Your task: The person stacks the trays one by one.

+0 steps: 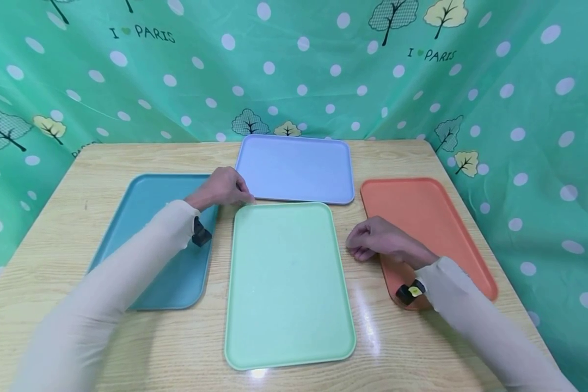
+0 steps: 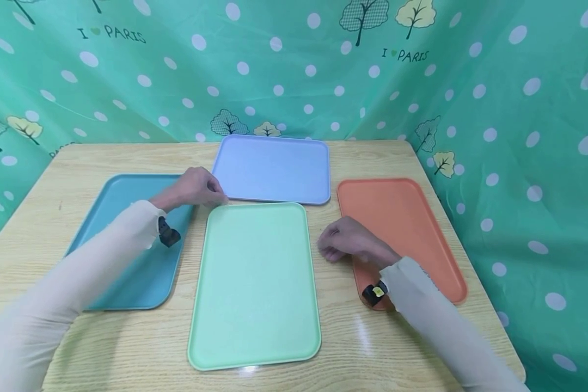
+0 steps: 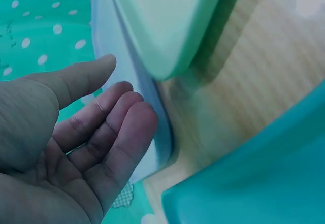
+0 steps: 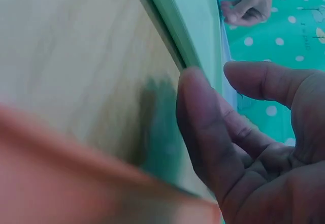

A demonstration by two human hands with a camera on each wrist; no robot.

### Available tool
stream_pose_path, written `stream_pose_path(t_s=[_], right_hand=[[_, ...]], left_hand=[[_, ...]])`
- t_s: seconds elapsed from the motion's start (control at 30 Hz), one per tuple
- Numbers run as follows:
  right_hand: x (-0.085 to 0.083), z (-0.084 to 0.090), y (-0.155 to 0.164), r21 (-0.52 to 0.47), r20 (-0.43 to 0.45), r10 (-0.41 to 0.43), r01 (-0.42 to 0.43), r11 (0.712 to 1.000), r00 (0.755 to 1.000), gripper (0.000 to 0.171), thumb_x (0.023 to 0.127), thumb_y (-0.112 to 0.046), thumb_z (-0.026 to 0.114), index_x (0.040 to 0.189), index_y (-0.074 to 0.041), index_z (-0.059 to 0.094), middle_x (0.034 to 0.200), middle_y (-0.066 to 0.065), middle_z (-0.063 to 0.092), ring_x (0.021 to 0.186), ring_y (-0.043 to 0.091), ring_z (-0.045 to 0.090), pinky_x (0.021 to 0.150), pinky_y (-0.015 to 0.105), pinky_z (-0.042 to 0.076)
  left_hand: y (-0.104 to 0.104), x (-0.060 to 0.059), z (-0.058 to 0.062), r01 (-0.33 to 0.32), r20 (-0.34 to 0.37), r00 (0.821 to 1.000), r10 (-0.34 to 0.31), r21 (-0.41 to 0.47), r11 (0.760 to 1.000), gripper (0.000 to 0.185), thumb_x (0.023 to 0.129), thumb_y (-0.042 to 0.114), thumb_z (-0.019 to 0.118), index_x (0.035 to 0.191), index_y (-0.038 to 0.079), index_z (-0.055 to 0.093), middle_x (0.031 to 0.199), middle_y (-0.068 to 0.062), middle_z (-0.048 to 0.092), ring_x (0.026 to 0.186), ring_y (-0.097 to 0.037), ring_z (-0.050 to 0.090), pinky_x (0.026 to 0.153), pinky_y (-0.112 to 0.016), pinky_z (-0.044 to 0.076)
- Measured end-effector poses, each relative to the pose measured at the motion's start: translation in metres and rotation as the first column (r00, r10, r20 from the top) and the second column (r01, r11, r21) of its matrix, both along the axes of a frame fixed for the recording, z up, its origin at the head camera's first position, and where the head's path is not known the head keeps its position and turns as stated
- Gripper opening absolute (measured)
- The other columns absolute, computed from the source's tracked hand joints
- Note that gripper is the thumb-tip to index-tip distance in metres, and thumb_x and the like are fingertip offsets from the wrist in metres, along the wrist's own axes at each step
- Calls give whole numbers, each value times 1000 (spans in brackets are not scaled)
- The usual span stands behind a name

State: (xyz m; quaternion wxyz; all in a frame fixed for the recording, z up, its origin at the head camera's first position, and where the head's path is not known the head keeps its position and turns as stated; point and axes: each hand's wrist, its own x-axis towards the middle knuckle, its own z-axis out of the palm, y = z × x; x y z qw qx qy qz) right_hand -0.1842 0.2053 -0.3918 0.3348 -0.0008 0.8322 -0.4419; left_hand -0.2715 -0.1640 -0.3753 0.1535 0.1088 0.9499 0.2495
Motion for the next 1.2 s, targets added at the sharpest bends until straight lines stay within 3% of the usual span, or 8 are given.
stream_pose_path(t_s=[0.17,0.27,0.33,0.43,0.57,0.9,1.0,1.2], right_hand=[[-6,10,6,113,-145,24,-7,994,989,15,93,-13,62,99,-2,70,93,11,69,78,21,65,72,31,57],[-10,12,5,195,-270,71,-17,981,960,12,91,-13,64,97,-6,71,89,9,67,77,21,60,67,28,52],[-13,11,4,243,-360,102,-13,970,927,10,90,-14,66,95,-8,72,86,7,66,76,20,58,64,26,49],[-19,9,2,299,-499,157,-1,954,852,8,90,-14,67,92,-9,73,84,6,68,75,18,59,64,26,48],[-25,7,1,338,-606,205,16,941,768,10,92,-13,64,93,-8,73,86,6,71,77,17,63,68,30,52],[-33,10,1,454,-685,333,22,891,648,18,92,-10,63,104,-2,73,93,10,72,81,21,64,73,37,57],[-37,9,1,502,-684,391,9,865,616,19,92,-12,63,106,-2,72,94,10,72,81,21,63,73,36,56],[-46,4,0,534,-687,462,-42,845,560,19,92,-10,64,107,-2,72,99,12,74,89,24,69,78,39,58]], left_hand=[[-9,-11,9,-46,38,998,46,-1,999,21,90,26,72,90,5,77,80,-11,73,72,-21,63,61,-26,45],[-13,-20,12,-85,45,995,86,-9,996,24,91,26,70,95,3,76,82,-12,72,73,-21,61,62,-27,45],[-14,-26,12,-114,43,993,114,-9,993,25,92,26,69,98,2,76,85,-14,72,74,-21,59,63,-28,45],[-16,-35,13,-166,41,985,166,1,986,27,93,25,68,103,1,75,91,-16,73,78,-21,60,66,-28,47],[-19,-46,13,-226,47,973,226,1,974,28,94,25,67,108,1,73,97,-16,72,84,-22,60,70,-29,48],[-29,-66,6,-274,67,960,274,2,962,33,94,27,66,113,0,70,108,-20,72,95,-27,68,80,-35,54],[-31,-68,4,-284,72,956,283,5,959,33,94,26,67,112,-1,71,107,-20,72,94,-27,68,78,-34,54],[-31,-74,-2,-279,64,958,280,-23,960,34,93,27,67,108,-3,72,98,-18,74,86,-24,66,71,-31,51]])
